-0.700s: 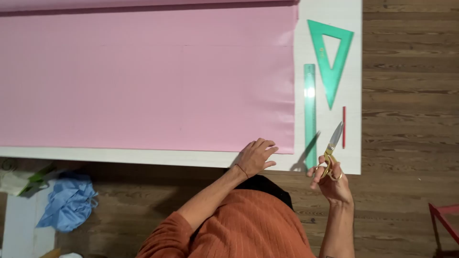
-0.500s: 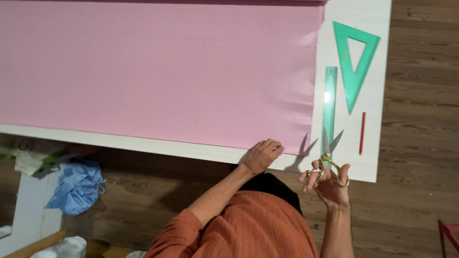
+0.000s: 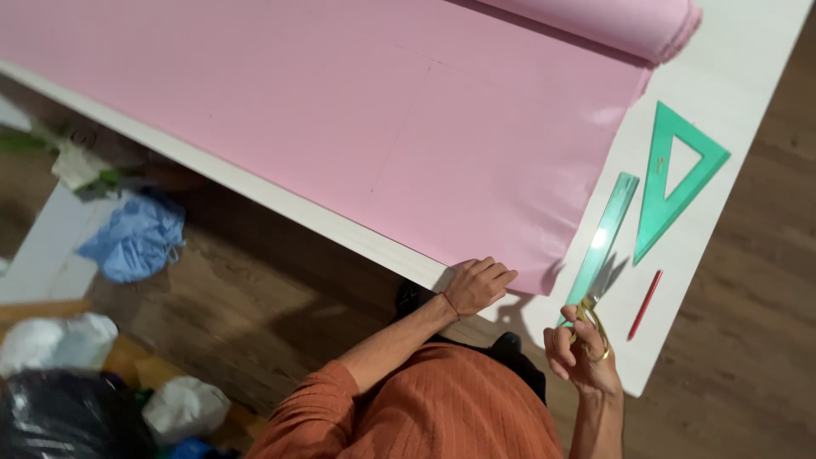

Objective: Cutting pieces of pink leather from a roll using a ruler for measurement and scissors for cutting.

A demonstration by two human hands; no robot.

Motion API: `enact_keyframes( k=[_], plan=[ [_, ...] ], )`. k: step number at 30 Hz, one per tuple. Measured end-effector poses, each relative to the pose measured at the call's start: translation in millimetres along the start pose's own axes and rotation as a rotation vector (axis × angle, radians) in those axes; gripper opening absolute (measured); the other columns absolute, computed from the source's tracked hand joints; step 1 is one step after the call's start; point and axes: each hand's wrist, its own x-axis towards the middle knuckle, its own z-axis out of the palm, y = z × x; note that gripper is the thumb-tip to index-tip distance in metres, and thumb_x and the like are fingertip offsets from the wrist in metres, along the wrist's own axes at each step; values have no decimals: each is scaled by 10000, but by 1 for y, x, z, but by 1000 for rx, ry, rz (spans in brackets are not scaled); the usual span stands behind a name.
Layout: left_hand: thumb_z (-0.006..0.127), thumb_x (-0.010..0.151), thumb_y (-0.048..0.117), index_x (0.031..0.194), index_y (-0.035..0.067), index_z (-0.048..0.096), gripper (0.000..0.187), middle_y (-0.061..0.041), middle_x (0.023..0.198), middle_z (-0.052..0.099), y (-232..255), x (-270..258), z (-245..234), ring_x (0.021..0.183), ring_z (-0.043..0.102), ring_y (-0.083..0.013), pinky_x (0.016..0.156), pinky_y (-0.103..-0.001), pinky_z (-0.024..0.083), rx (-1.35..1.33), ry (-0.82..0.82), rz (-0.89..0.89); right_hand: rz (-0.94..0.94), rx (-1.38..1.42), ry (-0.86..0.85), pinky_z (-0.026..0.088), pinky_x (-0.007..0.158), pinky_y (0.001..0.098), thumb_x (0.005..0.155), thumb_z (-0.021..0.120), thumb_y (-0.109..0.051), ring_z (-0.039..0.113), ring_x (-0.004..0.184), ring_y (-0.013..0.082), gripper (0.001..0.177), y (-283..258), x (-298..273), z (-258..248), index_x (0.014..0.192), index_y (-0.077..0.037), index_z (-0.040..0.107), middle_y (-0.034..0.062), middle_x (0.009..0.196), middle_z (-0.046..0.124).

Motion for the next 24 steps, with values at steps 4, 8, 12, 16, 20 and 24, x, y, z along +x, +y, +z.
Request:
enact_keyframes(
  k=[4,8,12,16,20,24],
  plan=[
    [756,812,211,1118,75,714,337,-42,972,711,25,18,28,916,662,-194,740,-365,580,-29,46,-143,36,-63,-78,301,261,279,1026,547,-300,363,328,172,259,-26,-15,-53,1037,-45,499,23,421,417],
    [764,926,198,1088,113,720,188,-60,1042,720,49,24,70,923,664,-178,767,-355,563,135,106,-257,48,-105,-257,369,337,290,1022,546,-271,407,321,180,248,-69,-39,-119,1079,-30,525,38,418,457],
    [847,822,316,936,69,738,293,-65,954,714,95,43,26,904,656,-232,845,-428,530,83,360,-468,50,-165,-232,342,265,277,990,501,-258,386,231,144,249,-104,-63,-174,1142,-64,537,21,340,437],
    [763,802,60,992,138,782,207,22,1020,722,107,35,38,986,647,-185,924,-381,514,255,428,-513,35,-163,-251,333,309,279,1063,491,-230,373,262,144,177,-118,-73,-210,1053,-55,514,30,371,433],
    [834,760,84,1007,93,759,259,1,1009,686,112,42,26,977,625,-198,874,-377,487,278,407,-515,62,-51,-212,270,275,241,1066,494,-271,290,359,111,209,-114,-64,-222,1053,-63,510,-18,402,359],
    [870,700,144,976,101,750,304,-3,965,678,112,45,25,936,623,-204,844,-395,480,292,421,-499,54,82,-234,249,272,237,1009,471,-432,255,365,105,389,-106,-53,-215,1137,-72,549,-45,400,317]
  ],
)
